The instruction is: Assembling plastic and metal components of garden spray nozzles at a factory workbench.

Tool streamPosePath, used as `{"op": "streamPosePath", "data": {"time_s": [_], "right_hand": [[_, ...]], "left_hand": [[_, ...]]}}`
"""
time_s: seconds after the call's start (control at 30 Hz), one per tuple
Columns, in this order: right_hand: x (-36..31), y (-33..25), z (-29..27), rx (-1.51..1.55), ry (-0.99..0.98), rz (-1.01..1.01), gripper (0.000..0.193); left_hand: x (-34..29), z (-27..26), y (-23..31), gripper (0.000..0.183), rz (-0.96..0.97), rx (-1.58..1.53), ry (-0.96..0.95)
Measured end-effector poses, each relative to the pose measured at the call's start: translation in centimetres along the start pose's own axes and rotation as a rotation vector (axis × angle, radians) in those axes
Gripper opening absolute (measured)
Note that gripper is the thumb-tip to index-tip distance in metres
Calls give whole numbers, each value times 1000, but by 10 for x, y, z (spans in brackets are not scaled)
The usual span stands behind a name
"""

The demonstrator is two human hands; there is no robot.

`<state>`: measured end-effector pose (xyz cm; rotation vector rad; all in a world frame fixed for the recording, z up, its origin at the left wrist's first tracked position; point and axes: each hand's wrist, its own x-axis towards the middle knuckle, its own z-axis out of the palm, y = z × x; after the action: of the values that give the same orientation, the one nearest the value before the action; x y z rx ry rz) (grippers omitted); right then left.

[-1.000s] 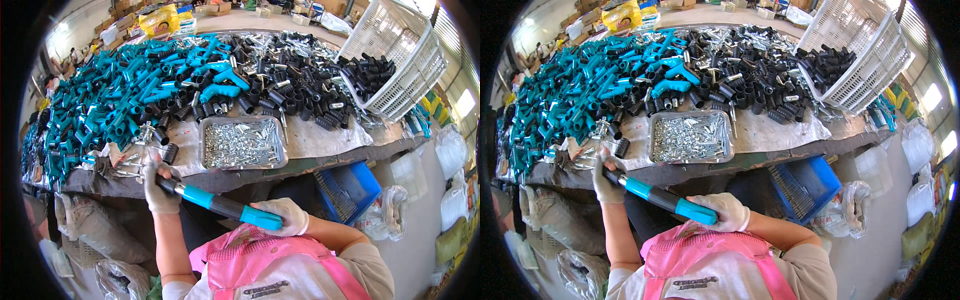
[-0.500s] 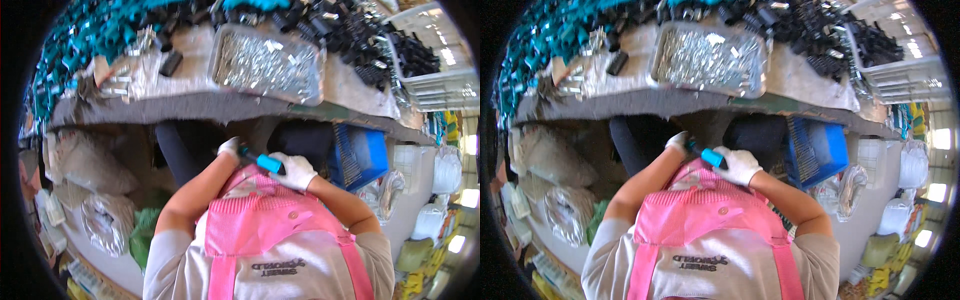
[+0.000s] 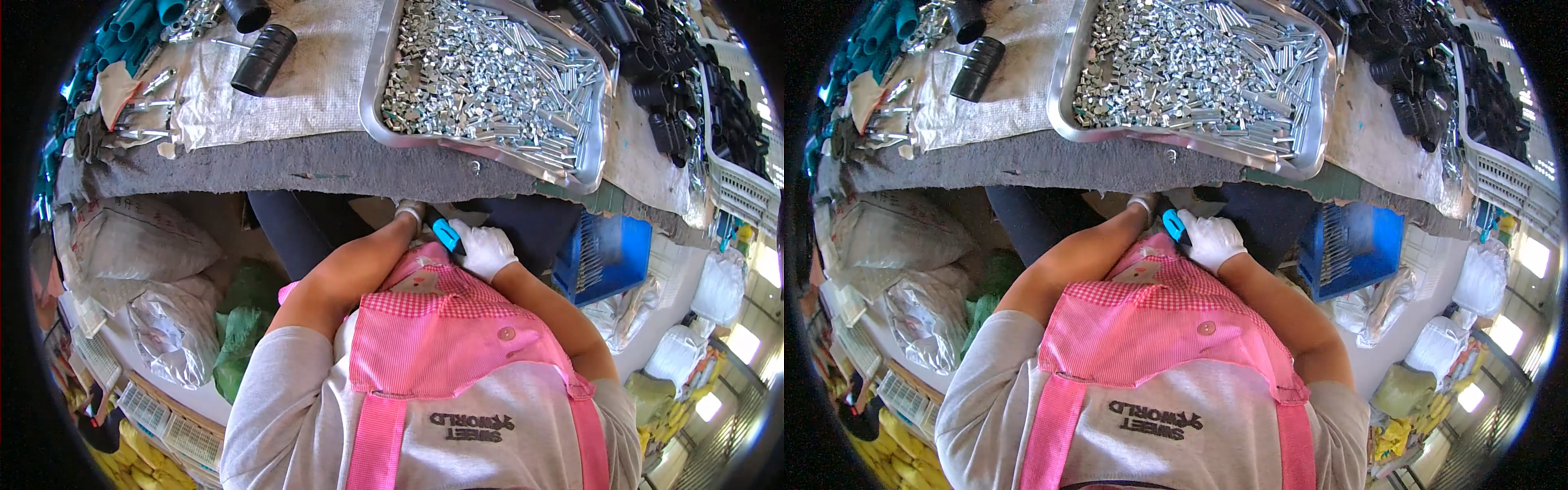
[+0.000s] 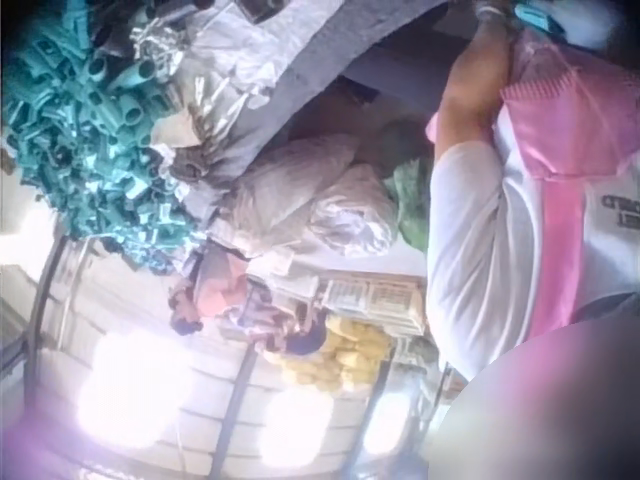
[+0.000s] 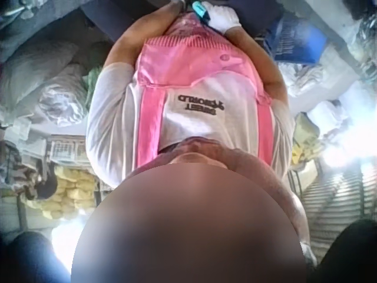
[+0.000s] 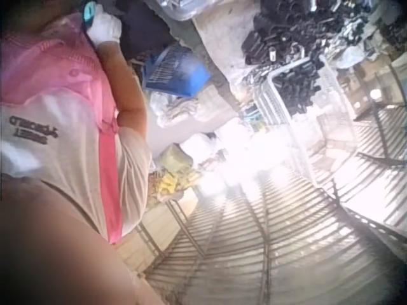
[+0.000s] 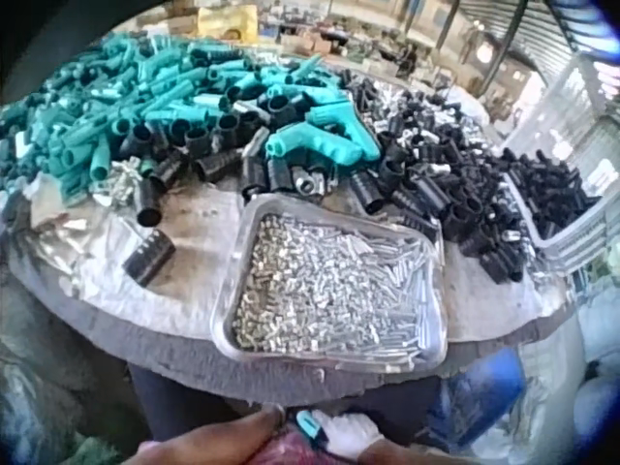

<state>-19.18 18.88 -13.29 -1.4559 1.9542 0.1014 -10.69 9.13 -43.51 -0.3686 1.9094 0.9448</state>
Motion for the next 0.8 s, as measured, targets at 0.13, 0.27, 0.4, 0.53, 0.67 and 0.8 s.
{"op": "streamPosePath", "data": {"time_s": [0.13, 0.27, 0.4, 0.53, 0.67, 0.8], "right_hand": [[15, 6, -14, 5, -61, 31, 43], [54, -26, -60, 26, -138, 175, 43], [103, -6, 1, -80, 75, 69, 48], [63, -17, -45, 86, -289, 193, 38], [52, -16, -27, 194, -186, 308, 34], [75, 3, 40, 62, 227, 370, 35]], "left_hand": [[-26, -19, 28, 61, 4, -75, 98], [-74, -64, 32, 60, 7, -119, 248], [-138, -115, 32, 59, 79, -90, 434], [-211, -133, 69, 58, 112, -70, 621], [-58, -58, 9, 56, 199, -8, 879], [-123, -103, 64, 57, -61, 17, 538]]}}
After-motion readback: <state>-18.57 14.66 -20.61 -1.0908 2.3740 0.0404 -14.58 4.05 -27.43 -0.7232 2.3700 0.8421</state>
